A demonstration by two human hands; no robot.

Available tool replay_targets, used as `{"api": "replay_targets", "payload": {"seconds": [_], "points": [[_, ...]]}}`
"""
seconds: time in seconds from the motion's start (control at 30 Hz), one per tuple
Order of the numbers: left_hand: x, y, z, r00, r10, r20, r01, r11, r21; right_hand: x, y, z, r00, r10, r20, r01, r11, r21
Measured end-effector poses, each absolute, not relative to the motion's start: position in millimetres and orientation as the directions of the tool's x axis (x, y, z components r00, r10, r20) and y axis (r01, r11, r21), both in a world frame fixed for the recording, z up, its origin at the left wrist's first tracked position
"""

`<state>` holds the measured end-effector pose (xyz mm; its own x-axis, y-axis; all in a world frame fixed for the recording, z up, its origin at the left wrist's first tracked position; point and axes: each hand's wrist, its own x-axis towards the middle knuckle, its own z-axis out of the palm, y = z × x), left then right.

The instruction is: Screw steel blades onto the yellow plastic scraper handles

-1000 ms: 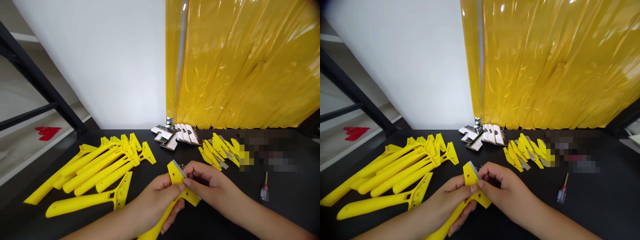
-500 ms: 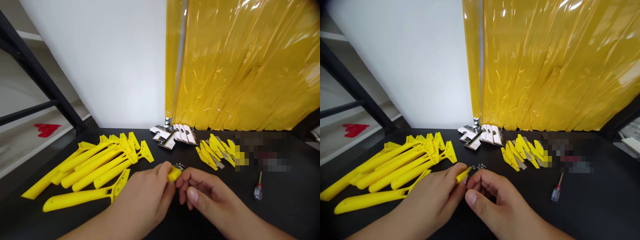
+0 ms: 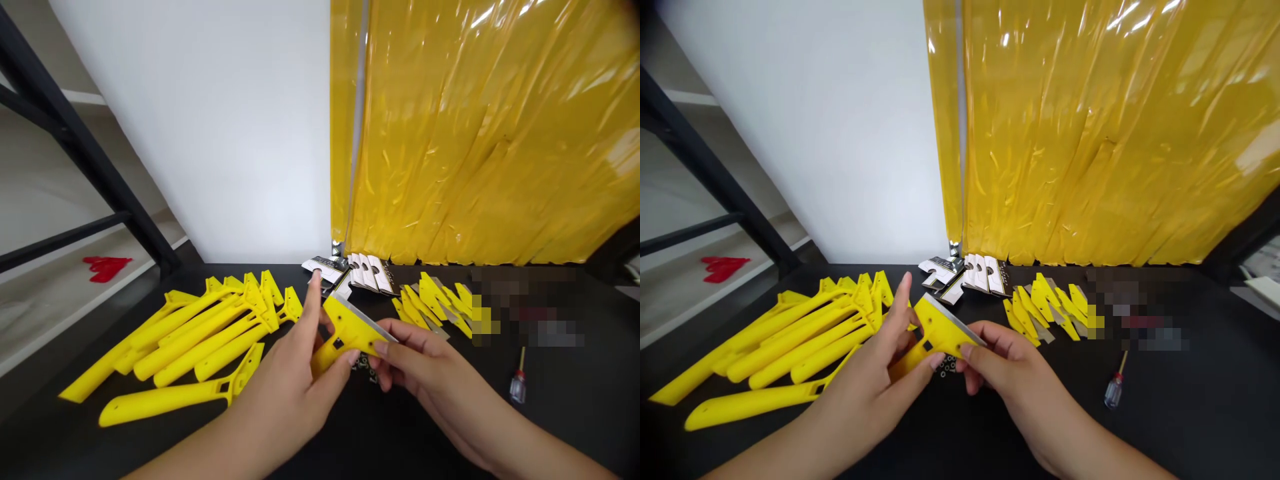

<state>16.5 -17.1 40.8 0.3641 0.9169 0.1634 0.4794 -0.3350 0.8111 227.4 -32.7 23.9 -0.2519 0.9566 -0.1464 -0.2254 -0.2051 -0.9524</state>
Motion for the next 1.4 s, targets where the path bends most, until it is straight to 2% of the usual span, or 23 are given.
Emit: {"api": "replay_targets", "payload": {"seconds": [0.03,0.1,0.2,0.3,0.6,1.23,1.4], "points": [[18,-15,40,0.331,0.938,0.101,0.379,-0.23,0.896,228,-32,22,-0.259,0.955,-0.142,-0.23,-0.203,-0.952],[20,-11,39,0.368,0.929,-0.047,0.231,-0.042,0.972,228,-32,19,-0.281,0.952,-0.118,-0.222,-0.184,-0.958],[22,-7,40,0.481,0.857,-0.187,0.146,0.132,0.981,230,-31,17,-0.313,0.946,-0.086,-0.19,-0.151,-0.97],[22,-6,40,0.496,0.839,-0.223,0.097,0.202,0.975,233,-29,18,-0.324,0.942,-0.083,-0.144,-0.136,-0.98],[24,-7,42,0.446,0.858,-0.255,0.079,0.246,0.966,236,-22,19,-0.291,0.95,-0.116,-0.032,-0.131,-0.991],[21,-2,33,0.467,0.844,-0.265,0.059,0.269,0.961,235,-24,22,-0.32,0.938,-0.129,-0.011,-0.14,-0.99],[19,1,33,0.457,0.85,-0.262,0.026,0.282,0.959,247,-15,22,-0.332,0.937,-0.106,0.131,-0.066,-0.989]]}}
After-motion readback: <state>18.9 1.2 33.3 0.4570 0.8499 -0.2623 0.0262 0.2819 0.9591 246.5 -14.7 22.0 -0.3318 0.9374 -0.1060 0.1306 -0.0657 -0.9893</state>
